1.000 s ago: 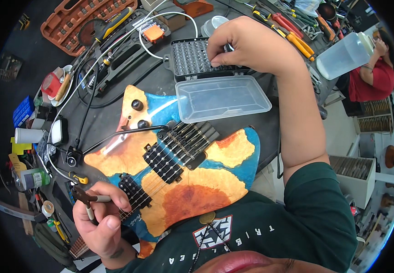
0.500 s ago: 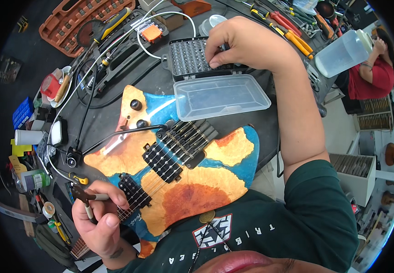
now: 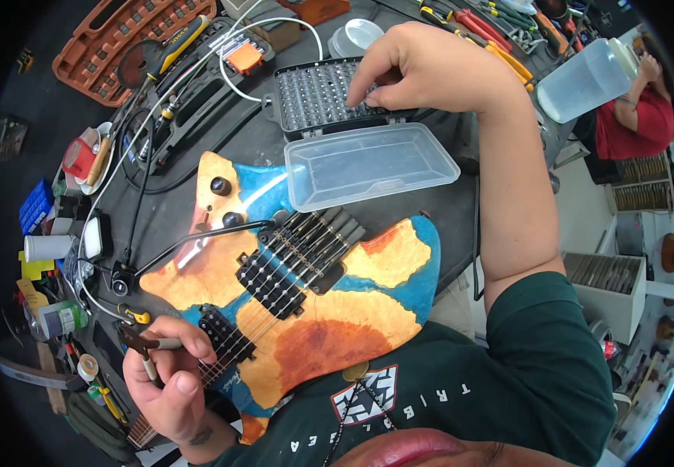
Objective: The person works on the bridge and strings of an electric guitar, selecting small components from a parts kit, handling them by hand, and using pliers to cut or adjust strings.
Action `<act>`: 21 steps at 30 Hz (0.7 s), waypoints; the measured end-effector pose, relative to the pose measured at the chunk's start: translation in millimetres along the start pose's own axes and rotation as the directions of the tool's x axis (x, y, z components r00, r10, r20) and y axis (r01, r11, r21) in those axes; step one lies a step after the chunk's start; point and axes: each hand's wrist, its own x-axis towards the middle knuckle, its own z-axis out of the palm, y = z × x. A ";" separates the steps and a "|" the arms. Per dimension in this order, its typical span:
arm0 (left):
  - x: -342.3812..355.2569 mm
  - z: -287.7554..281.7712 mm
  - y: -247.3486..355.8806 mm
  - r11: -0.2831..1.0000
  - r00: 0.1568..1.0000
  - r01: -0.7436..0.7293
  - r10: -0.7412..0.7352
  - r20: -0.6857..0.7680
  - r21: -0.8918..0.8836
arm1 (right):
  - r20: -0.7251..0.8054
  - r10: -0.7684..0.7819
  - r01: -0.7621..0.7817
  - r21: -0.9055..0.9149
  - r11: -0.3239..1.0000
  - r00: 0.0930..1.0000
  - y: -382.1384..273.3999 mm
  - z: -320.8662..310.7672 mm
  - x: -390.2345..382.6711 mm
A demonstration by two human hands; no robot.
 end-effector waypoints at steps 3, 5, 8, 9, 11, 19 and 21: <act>-0.7 0.2 -3.5 0.999 0.998 -0.032 0.029 -0.057 -0.042 | -0.057 -0.060 0.063 0.049 0.997 0.997 6.6 0.1 -2.4; -0.2 -1.5 -3.4 0.999 0.998 -0.037 0.035 -0.057 -0.039 | -0.148 -0.197 0.198 -0.011 0.980 0.969 6.9 -4.6 -2.2; 0.9 -3.9 -3.5 0.999 0.998 -0.039 0.037 -0.059 -0.035 | -0.045 -0.076 0.076 0.009 0.997 0.996 -3.7 -5.2 2.0; 1.1 -3.5 -3.5 0.999 0.998 -0.040 0.038 -0.057 -0.032 | -0.047 -0.074 0.074 0.010 0.997 0.996 -2.2 -2.5 2.2; 1.3 -1.7 -4.2 0.999 0.998 -0.035 0.033 -0.059 -0.038 | -0.075 -0.095 0.095 -0.011 0.995 0.993 2.3 4.5 2.7; 4.3 -1.9 -5.3 0.999 0.999 -0.016 0.014 -0.049 -0.034 | -0.050 -0.091 0.086 -0.085 0.993 0.995 3.2 5.9 4.3; 5.2 -3.0 -6.4 0.999 0.999 -0.008 0.006 -0.051 -0.034 | -0.037 -0.058 0.055 -0.097 0.994 0.998 -0.9 4.0 2.2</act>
